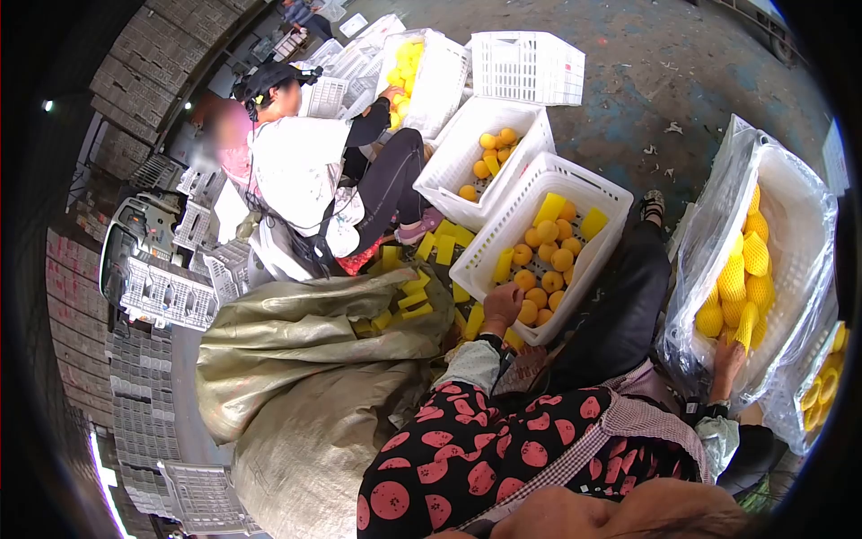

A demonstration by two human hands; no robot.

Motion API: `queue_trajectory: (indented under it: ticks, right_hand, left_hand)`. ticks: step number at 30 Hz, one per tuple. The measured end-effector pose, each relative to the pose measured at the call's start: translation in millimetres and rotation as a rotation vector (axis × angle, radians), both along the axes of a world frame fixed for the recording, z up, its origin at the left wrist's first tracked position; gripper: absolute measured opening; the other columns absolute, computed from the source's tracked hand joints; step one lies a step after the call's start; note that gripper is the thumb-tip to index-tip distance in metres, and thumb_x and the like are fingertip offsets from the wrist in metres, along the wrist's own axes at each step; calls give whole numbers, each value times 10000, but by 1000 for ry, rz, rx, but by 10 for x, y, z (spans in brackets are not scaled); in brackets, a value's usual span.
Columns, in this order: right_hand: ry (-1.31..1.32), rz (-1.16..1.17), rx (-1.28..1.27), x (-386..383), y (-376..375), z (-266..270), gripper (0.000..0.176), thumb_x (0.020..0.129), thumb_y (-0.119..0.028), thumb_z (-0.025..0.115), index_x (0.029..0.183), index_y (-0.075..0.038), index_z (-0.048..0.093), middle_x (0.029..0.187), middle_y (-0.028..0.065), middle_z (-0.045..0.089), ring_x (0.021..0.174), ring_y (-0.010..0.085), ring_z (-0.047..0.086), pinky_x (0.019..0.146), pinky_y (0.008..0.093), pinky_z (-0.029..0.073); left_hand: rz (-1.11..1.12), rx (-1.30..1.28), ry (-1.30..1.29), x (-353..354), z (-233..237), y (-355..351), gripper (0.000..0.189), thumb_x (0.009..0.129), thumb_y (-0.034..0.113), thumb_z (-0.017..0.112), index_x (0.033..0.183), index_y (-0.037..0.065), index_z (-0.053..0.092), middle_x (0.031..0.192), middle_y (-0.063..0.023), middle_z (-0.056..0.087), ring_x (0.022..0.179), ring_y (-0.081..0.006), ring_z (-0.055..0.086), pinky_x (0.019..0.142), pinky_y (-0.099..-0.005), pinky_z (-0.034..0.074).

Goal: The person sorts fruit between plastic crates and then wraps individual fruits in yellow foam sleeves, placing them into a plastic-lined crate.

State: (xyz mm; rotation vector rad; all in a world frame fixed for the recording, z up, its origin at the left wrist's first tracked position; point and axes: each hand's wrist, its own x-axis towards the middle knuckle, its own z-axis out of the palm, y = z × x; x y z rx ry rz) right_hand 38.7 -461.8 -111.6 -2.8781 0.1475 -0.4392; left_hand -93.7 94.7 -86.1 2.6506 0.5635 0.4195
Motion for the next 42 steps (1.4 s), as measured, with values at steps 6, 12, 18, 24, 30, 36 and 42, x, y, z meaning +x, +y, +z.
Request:
queue_trajectory:
  ticks: [6,12,18,24,30,36,42]
  right_hand:
    - [82,-35,-38,-41,91,151,461,805,-314,537,1001,103,528,934,292,561,889,432,521,777,470,410]
    - [130,-50,-11,-41,78,135,457,815,-319,530,983,106,528,931,294,558,888,429,517,790,471,401]
    - [-52,4,-5,-54,89,98,426,811,-295,541,974,98,522,913,288,556,866,433,514,772,470,406]
    - [-103,-24,-37,-23,90,36,390,782,-250,583,973,86,532,903,273,566,845,415,531,751,469,420]
    - [6,-57,-1,-40,134,100,405,793,-302,566,878,94,542,834,279,564,842,415,535,749,475,412]
    - [89,-79,95,-78,221,333,379,782,-289,581,880,75,547,849,287,556,823,412,536,717,481,421]
    - [30,34,7,-75,142,113,353,763,-262,579,862,77,555,861,272,569,821,422,535,721,491,413]
  left_hand:
    - [3,1,16,3,-9,2,185,784,268,544,727,92,556,694,-128,587,667,-329,572,590,-433,448]
    - [14,31,25,-2,-48,11,174,781,285,554,752,116,585,699,-105,600,672,-313,582,586,-410,452]
    - [-10,26,12,3,-20,-12,178,782,276,544,743,104,571,709,-123,593,680,-328,575,585,-435,447]
    - [17,30,81,4,33,-23,199,782,291,547,725,102,574,694,-120,596,666,-329,579,579,-444,449]
    - [13,70,48,6,-12,-29,193,778,294,549,744,109,591,681,-118,596,663,-329,581,581,-438,457]
    - [14,72,91,2,38,-45,197,774,300,543,745,113,595,684,-115,601,665,-322,586,581,-434,460]
    - [27,83,91,1,-50,-12,201,768,305,542,733,116,598,687,-115,606,668,-317,590,588,-435,463]
